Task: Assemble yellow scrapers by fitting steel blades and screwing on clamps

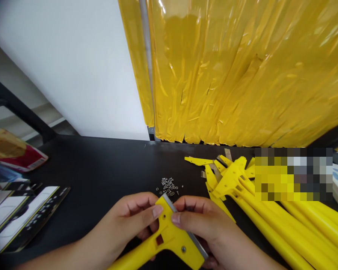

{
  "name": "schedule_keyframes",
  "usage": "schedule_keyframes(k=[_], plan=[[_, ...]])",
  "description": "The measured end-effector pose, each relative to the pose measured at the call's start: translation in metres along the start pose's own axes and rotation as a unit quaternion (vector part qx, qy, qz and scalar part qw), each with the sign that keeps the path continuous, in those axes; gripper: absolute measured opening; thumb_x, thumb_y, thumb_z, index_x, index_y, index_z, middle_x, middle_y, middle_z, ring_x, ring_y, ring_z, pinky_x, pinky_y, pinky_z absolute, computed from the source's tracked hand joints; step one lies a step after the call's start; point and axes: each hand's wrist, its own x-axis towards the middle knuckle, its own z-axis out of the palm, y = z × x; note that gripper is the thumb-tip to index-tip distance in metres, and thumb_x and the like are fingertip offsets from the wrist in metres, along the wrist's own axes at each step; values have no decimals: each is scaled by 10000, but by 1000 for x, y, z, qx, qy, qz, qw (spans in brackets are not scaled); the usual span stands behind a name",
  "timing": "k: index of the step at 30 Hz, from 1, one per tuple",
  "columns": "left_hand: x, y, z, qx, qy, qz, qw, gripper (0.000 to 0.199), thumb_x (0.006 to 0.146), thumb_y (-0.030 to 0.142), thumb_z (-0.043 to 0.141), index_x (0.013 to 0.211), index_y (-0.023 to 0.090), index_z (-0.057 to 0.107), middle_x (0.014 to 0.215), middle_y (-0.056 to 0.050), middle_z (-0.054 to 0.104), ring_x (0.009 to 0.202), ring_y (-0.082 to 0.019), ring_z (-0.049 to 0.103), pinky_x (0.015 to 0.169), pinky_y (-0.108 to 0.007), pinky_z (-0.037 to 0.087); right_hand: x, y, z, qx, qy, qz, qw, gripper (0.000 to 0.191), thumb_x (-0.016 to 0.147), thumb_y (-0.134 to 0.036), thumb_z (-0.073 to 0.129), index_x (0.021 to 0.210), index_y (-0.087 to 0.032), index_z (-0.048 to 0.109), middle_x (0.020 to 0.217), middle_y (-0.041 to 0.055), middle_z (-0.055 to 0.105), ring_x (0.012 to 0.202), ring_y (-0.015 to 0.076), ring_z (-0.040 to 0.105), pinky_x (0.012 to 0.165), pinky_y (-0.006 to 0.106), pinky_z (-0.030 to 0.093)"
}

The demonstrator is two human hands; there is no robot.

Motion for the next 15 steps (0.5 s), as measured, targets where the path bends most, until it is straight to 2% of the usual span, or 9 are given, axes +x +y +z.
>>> schedule_keyframes(k=[3,6,12,15], plan=[[0,0,3,-8,12,-21,1000,309,883,452,748,798,159,704,700,-11,652,557,-143,662,506,-237,570,3,0,-2,-33,-2,9,999,337,771,-488,844,868,-208,684,678,-39,581,556,89,499,525,194,382],[-2,1,4,-17,6,-33,999,316,877,456,738,782,158,701,703,-12,646,556,-157,667,512,-266,586,1,-2,-1,-58,13,-1,998,337,791,-483,843,881,-202,681,707,-35,609,568,80,490,519,187,349],[0,0,-1,20,33,-43,998,306,894,400,729,737,138,716,695,-19,663,580,-87,610,521,-140,459,1,-1,0,-131,8,-37,991,361,821,-529,813,837,-205,655,671,-54,529,553,77,398,480,195,263],[1,-2,-2,16,42,-47,998,294,891,372,739,718,137,701,686,-22,666,577,-87,604,521,-139,457,8,1,-4,-183,24,-73,980,392,830,-538,806,799,-212,591,648,-68,467,564,85,368,497,209,251]])
